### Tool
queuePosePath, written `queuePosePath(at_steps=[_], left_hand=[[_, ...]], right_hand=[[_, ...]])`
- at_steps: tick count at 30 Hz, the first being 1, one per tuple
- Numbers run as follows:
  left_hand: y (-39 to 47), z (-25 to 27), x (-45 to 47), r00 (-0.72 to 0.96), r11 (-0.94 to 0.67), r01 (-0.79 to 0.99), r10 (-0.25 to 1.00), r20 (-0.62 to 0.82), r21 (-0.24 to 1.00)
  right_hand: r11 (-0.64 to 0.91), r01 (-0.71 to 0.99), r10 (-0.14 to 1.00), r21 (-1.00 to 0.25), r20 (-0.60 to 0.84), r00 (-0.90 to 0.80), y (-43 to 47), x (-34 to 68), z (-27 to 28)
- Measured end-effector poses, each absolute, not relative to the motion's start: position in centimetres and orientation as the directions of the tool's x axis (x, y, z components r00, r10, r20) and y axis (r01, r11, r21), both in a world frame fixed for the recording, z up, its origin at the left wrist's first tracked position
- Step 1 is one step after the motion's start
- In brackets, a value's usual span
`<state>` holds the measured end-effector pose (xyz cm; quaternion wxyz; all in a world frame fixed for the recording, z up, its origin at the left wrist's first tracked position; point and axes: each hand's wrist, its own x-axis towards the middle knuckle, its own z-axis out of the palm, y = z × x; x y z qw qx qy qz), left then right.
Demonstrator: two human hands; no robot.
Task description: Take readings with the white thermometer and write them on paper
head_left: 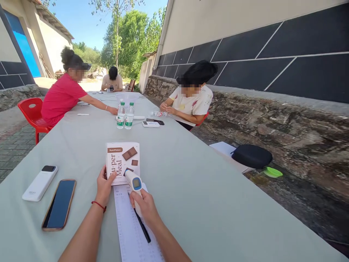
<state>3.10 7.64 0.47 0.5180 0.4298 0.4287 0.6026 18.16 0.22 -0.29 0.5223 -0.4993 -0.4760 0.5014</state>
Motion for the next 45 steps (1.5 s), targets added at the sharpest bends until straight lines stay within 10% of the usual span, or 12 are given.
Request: queuePosePath(at_steps=[45], left_hand=[[7.9, 0.3, 3.1, -0.108, -0.105, -0.249, 0.991, 0.08, 0.963]], right_hand=[[-0.011, -0.028, 0.997, -1.0, -0.013, 0.077, 0.1, 17.4, -0.8]])
